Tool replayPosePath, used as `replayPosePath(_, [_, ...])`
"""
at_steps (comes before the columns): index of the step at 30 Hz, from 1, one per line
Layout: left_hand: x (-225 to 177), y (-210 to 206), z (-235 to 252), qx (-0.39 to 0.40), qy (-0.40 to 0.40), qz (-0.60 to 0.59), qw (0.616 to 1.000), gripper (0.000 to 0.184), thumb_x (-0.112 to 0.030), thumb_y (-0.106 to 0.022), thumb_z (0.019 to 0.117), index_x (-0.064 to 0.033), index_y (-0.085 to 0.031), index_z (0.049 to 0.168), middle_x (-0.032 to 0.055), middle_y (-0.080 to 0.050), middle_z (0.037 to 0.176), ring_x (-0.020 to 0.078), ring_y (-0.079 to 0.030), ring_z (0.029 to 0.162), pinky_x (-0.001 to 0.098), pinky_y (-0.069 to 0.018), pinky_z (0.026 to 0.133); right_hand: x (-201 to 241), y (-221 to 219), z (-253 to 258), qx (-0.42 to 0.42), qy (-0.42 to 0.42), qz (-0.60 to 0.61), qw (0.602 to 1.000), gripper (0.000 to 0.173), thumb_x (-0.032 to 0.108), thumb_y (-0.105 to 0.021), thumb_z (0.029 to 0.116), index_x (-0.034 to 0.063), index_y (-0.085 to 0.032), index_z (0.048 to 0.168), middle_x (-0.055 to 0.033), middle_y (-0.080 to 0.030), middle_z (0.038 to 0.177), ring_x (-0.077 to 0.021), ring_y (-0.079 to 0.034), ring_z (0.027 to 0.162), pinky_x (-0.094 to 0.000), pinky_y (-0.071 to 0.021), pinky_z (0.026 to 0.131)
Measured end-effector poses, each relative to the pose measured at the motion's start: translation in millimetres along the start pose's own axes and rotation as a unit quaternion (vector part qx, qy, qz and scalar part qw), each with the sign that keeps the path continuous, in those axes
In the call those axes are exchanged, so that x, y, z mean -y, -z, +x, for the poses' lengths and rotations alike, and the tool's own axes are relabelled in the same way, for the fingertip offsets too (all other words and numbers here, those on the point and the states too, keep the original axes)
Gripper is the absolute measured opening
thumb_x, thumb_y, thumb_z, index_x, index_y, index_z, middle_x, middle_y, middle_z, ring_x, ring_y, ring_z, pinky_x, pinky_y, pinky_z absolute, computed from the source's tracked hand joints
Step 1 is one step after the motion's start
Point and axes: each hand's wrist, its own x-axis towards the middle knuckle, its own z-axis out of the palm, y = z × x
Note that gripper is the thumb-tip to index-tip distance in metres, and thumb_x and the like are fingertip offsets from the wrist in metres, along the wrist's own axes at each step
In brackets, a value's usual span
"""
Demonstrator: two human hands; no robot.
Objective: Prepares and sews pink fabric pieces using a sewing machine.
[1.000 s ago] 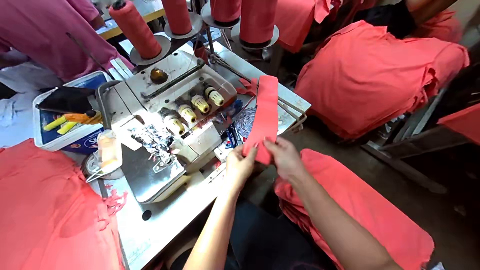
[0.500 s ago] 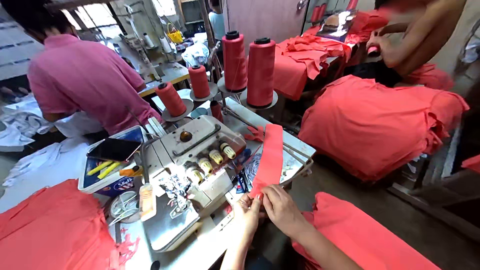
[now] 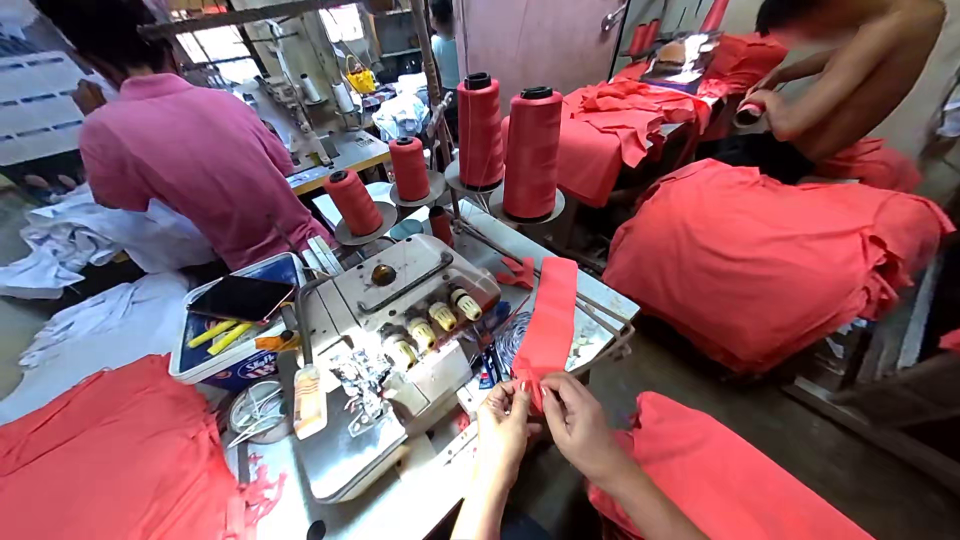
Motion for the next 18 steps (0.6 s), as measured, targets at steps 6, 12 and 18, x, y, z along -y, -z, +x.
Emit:
replayPosePath(6, [-1, 1, -3, 0.015, -0.002, -0.059, 0.998, 0.013, -0.005, -0.046, 0.1072, 0.0005, -0.057, 0.107, 0.0029, -0.065, 0.084, 0.0088, -0.068, 0.071, 0.0269, -0.0609, 0.064, 18, 8, 10, 0.002, -0.298, 0.285, 0.911, 0.016, 0.003, -0.049, 0.1, -0.001, -0.064, 0.099, 0.0011, -0.066, 0.087, 0.0009, -0.063, 0.078, -0.0161, -0.0536, 0.075])
replayPosePath(12, [-2, -1, 2, 0.018, -0.027, -0.04, 0.999, 0.01, -0.001, -0.051, 0.1044, 0.0021, -0.06, 0.104, 0.0024, -0.068, 0.083, 0.0067, -0.069, 0.07, 0.024, -0.0605, 0.065, 17, 9, 4, 0.012, -0.177, 0.173, 0.969, 0.022, 0.006, -0.054, 0.0979, -0.0089, -0.068, 0.107, -0.0101, -0.071, 0.097, -0.0029, -0.066, 0.088, -0.0158, -0.0535, 0.082])
replayPosePath(18, [2, 1, 3, 0.021, -0.026, -0.045, 0.998, 0.014, 0.0, -0.047, 0.1049, 0.001, -0.061, 0.103, 0.0005, -0.068, 0.079, 0.0066, -0.069, 0.068, 0.0243, -0.0604, 0.065, 13, 12, 10, 0.036, -0.128, 0.096, 0.986, 0.023, 0.002, -0.052, 0.095, -0.0088, -0.071, 0.1, -0.0162, -0.072, 0.093, -0.0104, -0.068, 0.085, -0.0205, -0.0541, 0.08])
